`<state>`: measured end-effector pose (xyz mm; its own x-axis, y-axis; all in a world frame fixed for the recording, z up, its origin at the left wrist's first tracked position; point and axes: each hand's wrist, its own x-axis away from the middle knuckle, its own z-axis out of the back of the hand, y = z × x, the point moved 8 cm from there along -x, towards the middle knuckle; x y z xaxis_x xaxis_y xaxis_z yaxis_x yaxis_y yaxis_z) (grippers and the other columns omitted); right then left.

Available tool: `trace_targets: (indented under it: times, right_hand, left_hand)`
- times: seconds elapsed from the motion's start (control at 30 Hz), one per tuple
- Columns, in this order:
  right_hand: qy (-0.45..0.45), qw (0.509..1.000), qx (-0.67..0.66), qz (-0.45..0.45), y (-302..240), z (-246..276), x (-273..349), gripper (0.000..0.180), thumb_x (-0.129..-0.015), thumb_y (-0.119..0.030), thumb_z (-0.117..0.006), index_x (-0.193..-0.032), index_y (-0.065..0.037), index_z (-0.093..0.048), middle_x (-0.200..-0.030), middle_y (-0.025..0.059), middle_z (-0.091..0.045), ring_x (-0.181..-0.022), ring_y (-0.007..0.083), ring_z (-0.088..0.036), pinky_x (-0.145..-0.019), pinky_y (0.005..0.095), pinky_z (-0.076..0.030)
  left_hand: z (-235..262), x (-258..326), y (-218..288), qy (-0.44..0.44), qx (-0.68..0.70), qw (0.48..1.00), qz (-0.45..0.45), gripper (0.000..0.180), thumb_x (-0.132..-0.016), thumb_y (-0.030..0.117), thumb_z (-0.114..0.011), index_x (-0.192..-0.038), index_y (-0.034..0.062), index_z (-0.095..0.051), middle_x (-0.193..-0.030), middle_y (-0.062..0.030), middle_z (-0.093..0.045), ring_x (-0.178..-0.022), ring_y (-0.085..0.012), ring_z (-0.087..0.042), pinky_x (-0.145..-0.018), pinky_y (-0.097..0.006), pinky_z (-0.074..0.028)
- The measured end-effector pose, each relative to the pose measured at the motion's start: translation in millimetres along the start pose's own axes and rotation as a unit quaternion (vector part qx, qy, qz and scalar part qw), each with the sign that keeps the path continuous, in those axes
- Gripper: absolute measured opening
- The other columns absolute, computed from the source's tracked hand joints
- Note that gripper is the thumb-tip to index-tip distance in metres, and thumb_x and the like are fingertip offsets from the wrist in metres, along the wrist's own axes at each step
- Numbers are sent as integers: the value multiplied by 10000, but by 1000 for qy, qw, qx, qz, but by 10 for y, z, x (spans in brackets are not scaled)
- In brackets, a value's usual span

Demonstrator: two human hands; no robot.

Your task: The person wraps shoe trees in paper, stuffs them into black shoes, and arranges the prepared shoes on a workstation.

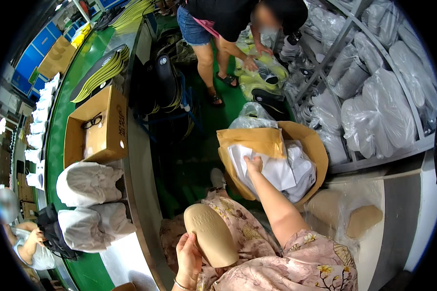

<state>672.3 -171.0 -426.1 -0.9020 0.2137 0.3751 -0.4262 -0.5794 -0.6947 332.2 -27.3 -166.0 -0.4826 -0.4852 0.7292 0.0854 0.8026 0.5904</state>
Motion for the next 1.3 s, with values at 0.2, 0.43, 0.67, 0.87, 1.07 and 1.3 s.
trace_targets:
  times: [0.2,0.43,0.67,0.87,1.07,1.3]
  right_hand:
    - [-138,987,-1,81,-73,-106,-11,298,-673,-205,-714,-843,-9,-567,-1003,164,-581,-955,341,-539,-801,395,-436]
    - [-164,866,97,462,-570,683,1253,170,-739,-73,-615,-855,34,-553,-1131,185,-534,-1043,325,-507,-880,365,-425]
    - [-353,879,-42,318,-1089,1163,2240,209,-801,-100,-620,-928,38,-528,-1026,151,-573,-724,247,-598,-643,281,-479]
    - [-345,728,-20,592,-1619,1699,3670,223,-797,-86,-612,-963,46,-544,-1028,133,-574,-828,258,-586,-689,325,-501]
    - [-434,591,50,678,-1284,1724,4482,151,-761,-125,-597,-849,-11,-550,-1130,107,-547,-1011,241,-509,-669,308,-531]
    - [-470,506,53,721,-1110,1741,4825,145,-750,-128,-612,-851,-25,-592,-1129,111,-556,-1018,238,-524,-685,312,-521]
  left_hand:
    - [-77,-226,7,2,-9,1000,9,184,-882,151,-551,-945,-19,-517,-866,-62,-577,-792,-126,-530,-739,-256,-425]
    - [5,-398,-47,4,-41,999,-26,139,-885,122,-531,-937,-7,-526,-909,-71,-581,-833,-147,-560,-748,-277,-452]
    - [27,-457,-192,3,-65,997,-29,280,-878,162,-561,-1053,-48,-502,-937,-87,-571,-865,-181,-554,-756,-304,-452]
    - [306,-578,-300,23,-10,1000,-18,417,-873,299,-577,-1111,-32,-494,-1039,-91,-552,-961,-188,-520,-849,-315,-420]
    - [280,-197,-94,-89,39,995,-6,673,-823,568,-525,-1171,-7,-487,-1062,-104,-559,-947,-205,-553,-798,-329,-463]
    - [501,-35,42,-52,4,995,-90,288,-820,143,-545,-1058,-17,-516,-904,-108,-596,-760,-204,-591,-702,-327,-503]
